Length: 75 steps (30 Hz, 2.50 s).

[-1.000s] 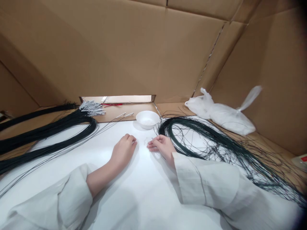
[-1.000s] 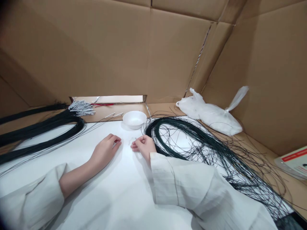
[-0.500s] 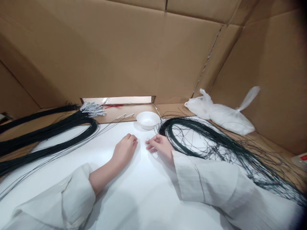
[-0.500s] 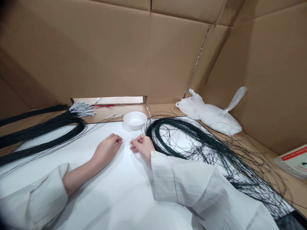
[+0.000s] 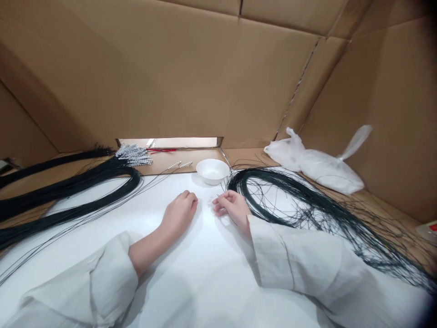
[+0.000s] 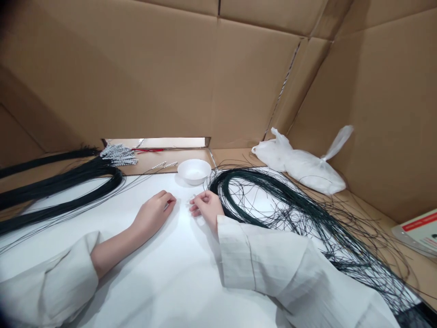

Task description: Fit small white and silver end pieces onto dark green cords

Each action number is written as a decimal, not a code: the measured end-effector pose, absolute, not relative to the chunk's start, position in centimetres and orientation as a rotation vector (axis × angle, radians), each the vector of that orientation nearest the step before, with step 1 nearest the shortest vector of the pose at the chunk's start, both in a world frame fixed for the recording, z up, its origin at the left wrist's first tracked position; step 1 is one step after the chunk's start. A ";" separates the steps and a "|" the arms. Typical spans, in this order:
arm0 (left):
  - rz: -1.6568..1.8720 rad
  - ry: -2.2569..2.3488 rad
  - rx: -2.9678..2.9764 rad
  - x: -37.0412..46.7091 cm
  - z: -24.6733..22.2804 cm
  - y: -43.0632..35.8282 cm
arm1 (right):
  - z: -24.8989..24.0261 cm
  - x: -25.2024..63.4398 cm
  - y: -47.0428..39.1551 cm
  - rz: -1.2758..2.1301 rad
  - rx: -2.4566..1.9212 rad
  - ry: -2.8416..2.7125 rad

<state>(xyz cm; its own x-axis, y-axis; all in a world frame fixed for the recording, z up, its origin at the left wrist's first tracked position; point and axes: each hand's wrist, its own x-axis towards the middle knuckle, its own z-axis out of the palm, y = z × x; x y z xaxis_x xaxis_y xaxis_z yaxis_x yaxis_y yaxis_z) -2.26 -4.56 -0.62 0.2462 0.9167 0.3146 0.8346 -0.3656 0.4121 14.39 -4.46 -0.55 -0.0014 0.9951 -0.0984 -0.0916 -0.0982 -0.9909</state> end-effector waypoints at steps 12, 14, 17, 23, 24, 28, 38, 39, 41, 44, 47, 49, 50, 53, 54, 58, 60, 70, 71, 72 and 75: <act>1.029 1.469 1.591 -2.1 -0.3 -8.8 | -0.2 13.5 -7.7 1.524 -1.170 -1.234; 1.033 1.362 1.406 -1.6 -0.2 -9.5 | 0.0 13.3 -8.2 1.625 -1.119 -1.348; 1.031 1.293 1.345 -1.4 -0.1 -9.9 | 0.2 13.2 -8.1 1.693 -1.101 -1.440; 1.013 1.176 1.344 -1.4 0.1 -9.9 | 0.2 13.4 -7.6 1.721 -1.123 -1.447; 1.002 1.175 1.340 -1.3 0.2 -10.0 | 0.2 13.4 -7.6 1.715 -1.116 -1.449; 0.987 1.179 1.302 -1.3 0.5 -10.2 | 0.0 13.5 -7.7 1.678 -1.074 -1.478; 1.018 1.135 1.154 -1.4 0.3 -10.0 | -0.4 13.5 -7.9 1.633 -1.074 -1.476; 1.020 1.140 1.143 -1.4 0.4 -10.0 | -0.4 13.5 -7.9 1.627 -1.074 -1.473; 1.024 1.140 1.129 -1.4 0.5 -10.1 | -0.4 13.5 -7.9 1.614 -1.071 -1.474; 1.025 1.132 1.111 -1.4 0.5 -10.1 | -0.3 13.6 -7.9 1.598 -1.079 -1.486; 1.021 1.120 1.108 -1.4 0.4 -10.0 | -0.3 13.6 -8.0 1.582 -1.102 -1.496; 1.011 1.110 1.114 -1.4 0.3 -9.9 | -0.2 13.6 -8.0 1.574 -1.107 -1.497; 1.006 1.107 1.112 -1.4 0.3 -9.9 | -0.2 13.6 -8.1 1.573 -1.106 -1.497; 0.991 1.104 1.093 -1.4 0.4 -9.8 | -0.2 13.6 -8.1 1.566 -1.103 -1.500; 0.987 1.107 1.088 -1.4 0.4 -9.8 | -0.3 13.6 -8.1 1.562 -1.105 -1.501; 0.981 1.120 1.087 -1.4 0.5 -9.9 | -0.4 13.6 -8.1 1.546 -1.112 -1.503; 0.977 1.128 1.083 -1.3 0.6 -9.9 | -0.4 13.6 -8.0 1.544 -1.109 -1.496; 0.954 1.154 1.118 -1.4 0.5 -9.7 | -0.2 13.5 -8.2 1.536 -1.137 -1.486; 0.952 1.154 1.123 -1.4 0.5 -9.7 | -0.2 13.5 -8.2 1.528 -1.140 -1.491; 0.951 1.154 1.128 -1.4 0.4 -9.7 | -0.2 13.5 -8.2 1.520 -1.143 -1.499; 0.946 1.156 1.146 -1.4 0.3 -9.7 | -0.2 13.6 -8.2 1.504 -1.142 -1.526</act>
